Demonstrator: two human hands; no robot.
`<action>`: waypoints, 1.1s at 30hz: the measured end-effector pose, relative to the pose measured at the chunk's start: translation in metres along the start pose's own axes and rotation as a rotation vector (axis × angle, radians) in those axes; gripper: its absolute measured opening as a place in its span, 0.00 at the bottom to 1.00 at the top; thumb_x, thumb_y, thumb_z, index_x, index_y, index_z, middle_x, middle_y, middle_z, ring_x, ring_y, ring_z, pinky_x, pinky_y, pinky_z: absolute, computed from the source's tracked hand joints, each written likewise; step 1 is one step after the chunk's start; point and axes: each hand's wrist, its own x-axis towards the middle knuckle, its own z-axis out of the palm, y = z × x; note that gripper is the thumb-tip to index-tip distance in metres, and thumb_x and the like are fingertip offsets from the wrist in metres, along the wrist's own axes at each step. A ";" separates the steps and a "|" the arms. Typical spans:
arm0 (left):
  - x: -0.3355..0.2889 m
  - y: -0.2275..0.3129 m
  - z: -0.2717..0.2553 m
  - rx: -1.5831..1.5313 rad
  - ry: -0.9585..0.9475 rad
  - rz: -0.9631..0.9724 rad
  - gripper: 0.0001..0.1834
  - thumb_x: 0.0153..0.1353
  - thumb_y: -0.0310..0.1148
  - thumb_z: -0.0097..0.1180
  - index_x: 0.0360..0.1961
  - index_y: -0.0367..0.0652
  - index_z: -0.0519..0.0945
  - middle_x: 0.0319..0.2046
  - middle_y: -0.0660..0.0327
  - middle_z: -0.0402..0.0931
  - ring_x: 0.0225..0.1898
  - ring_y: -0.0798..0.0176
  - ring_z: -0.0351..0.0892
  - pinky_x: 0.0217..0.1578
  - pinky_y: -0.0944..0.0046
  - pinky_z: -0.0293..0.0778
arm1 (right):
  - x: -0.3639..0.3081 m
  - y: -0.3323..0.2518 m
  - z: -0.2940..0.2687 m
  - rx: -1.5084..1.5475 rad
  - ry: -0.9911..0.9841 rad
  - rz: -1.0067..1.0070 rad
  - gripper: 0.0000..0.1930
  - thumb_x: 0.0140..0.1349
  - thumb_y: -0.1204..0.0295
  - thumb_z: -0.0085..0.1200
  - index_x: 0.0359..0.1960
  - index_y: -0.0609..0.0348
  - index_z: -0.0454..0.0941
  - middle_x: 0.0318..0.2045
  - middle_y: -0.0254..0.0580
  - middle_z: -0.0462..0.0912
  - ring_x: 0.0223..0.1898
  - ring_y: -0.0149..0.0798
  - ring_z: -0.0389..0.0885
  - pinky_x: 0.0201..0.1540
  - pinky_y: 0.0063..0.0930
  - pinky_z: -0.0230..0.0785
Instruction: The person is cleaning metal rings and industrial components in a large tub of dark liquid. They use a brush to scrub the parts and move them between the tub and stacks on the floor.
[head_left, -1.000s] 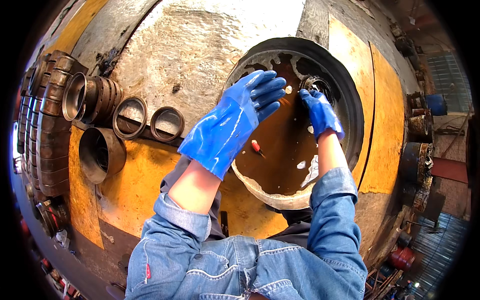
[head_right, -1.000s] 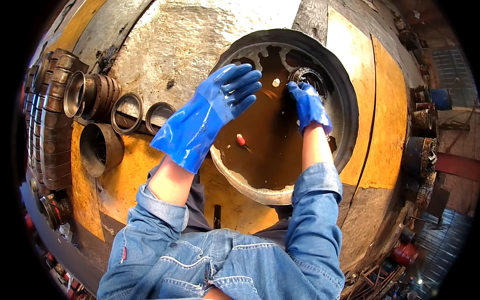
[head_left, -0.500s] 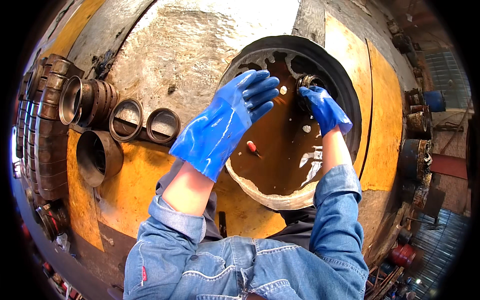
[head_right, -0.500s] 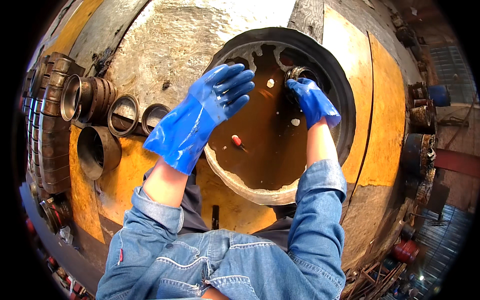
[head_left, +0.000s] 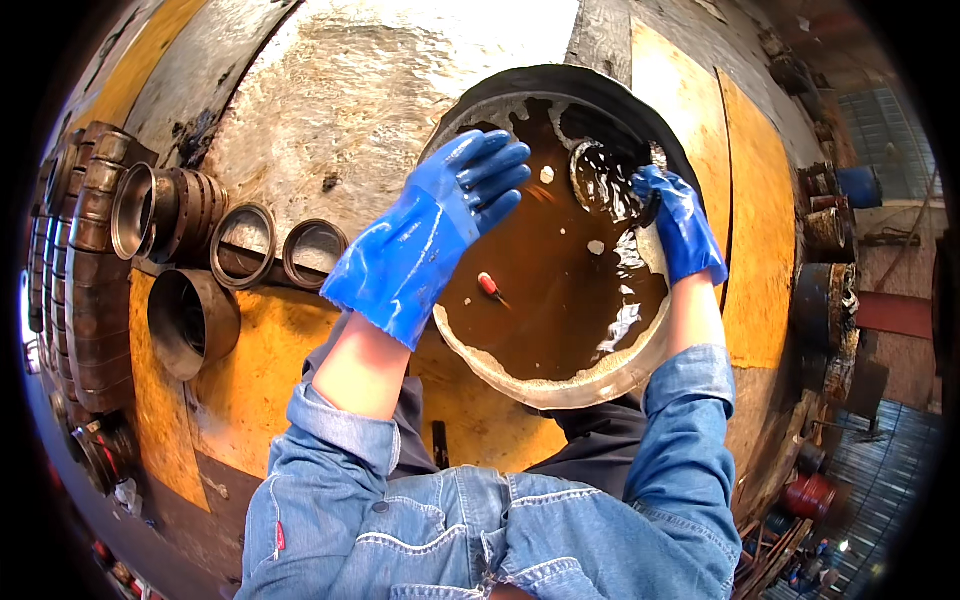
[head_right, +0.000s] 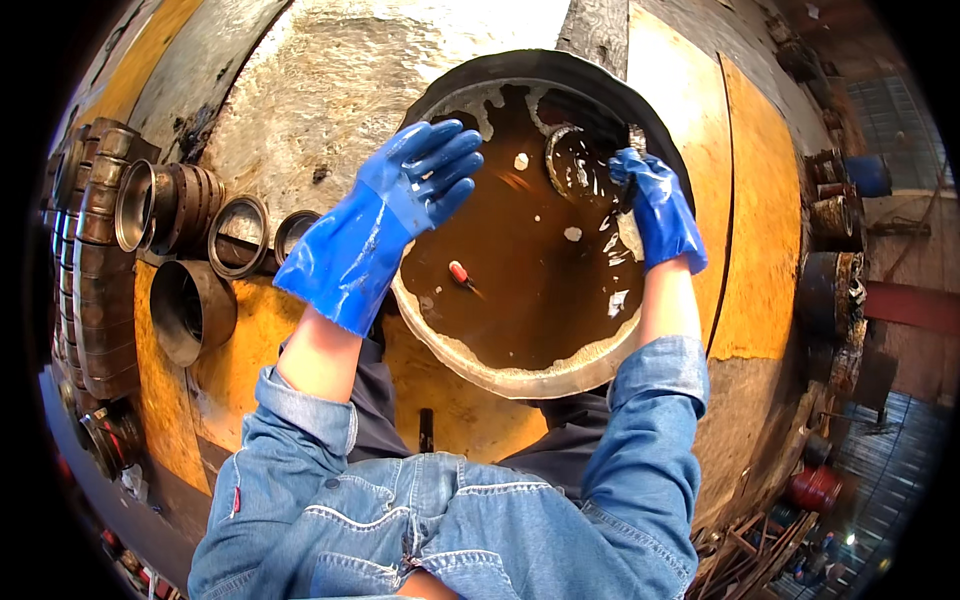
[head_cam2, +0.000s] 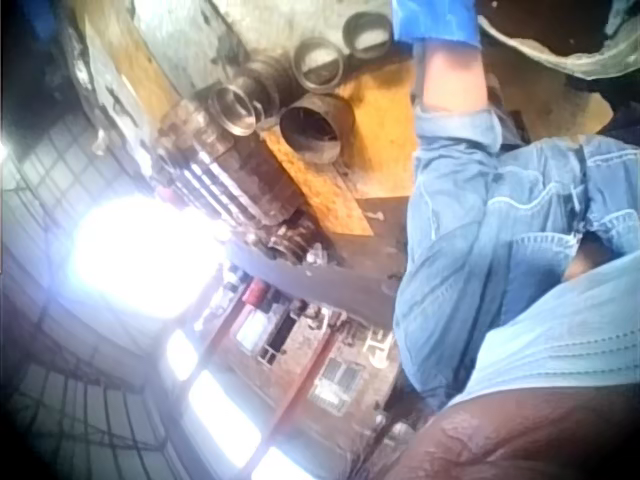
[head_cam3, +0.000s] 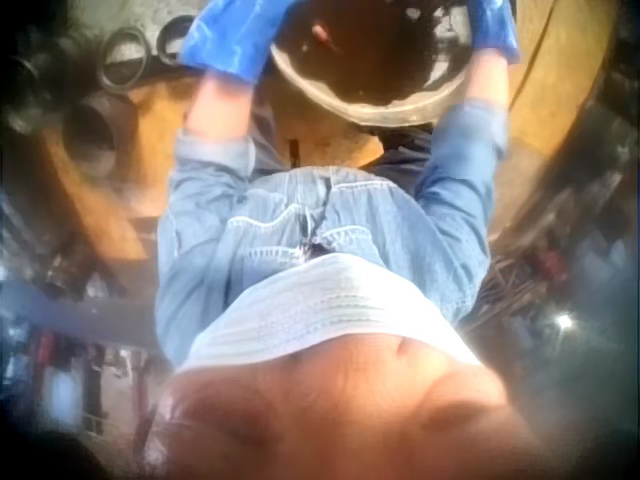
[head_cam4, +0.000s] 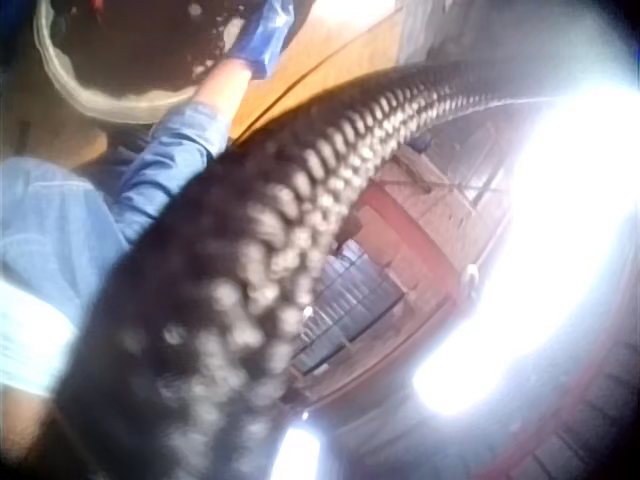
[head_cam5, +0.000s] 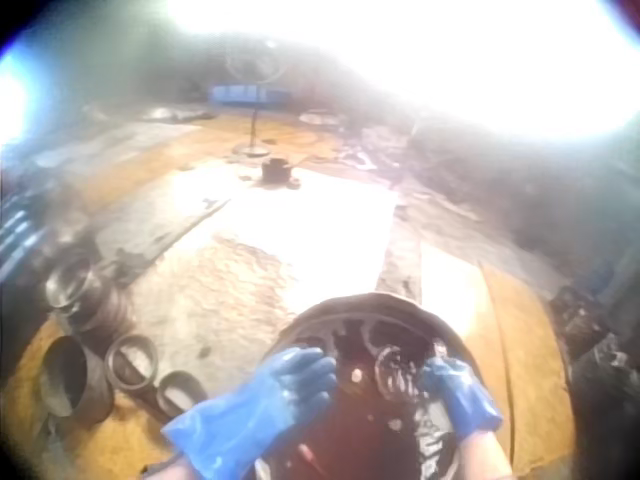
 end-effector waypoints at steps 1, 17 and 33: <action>0.000 0.001 0.000 -0.005 -0.013 0.000 0.21 0.81 0.47 0.47 0.62 0.49 0.83 0.61 0.59 0.84 0.60 0.52 0.85 0.56 0.47 0.85 | -0.023 -0.024 -0.005 -0.118 0.059 -0.047 0.22 0.74 0.59 0.54 0.56 0.67 0.85 0.49 0.41 0.90 0.54 0.35 0.84 0.64 0.27 0.68; -0.002 0.008 -0.007 0.107 0.041 0.107 0.21 0.79 0.46 0.48 0.62 0.49 0.83 0.61 0.58 0.84 0.60 0.52 0.85 0.53 0.46 0.84 | -0.157 0.005 0.012 0.233 -0.177 0.435 0.15 0.69 0.71 0.66 0.50 0.71 0.84 0.43 0.48 0.90 0.43 0.40 0.89 0.53 0.37 0.83; -0.018 0.024 -0.022 0.089 -0.023 0.188 0.22 0.79 0.46 0.48 0.63 0.46 0.82 0.62 0.56 0.83 0.59 0.52 0.85 0.53 0.49 0.85 | -0.149 0.036 0.117 0.116 -0.566 0.195 0.26 0.69 0.50 0.65 0.53 0.61 0.85 0.44 0.34 0.88 0.47 0.29 0.79 0.56 0.28 0.68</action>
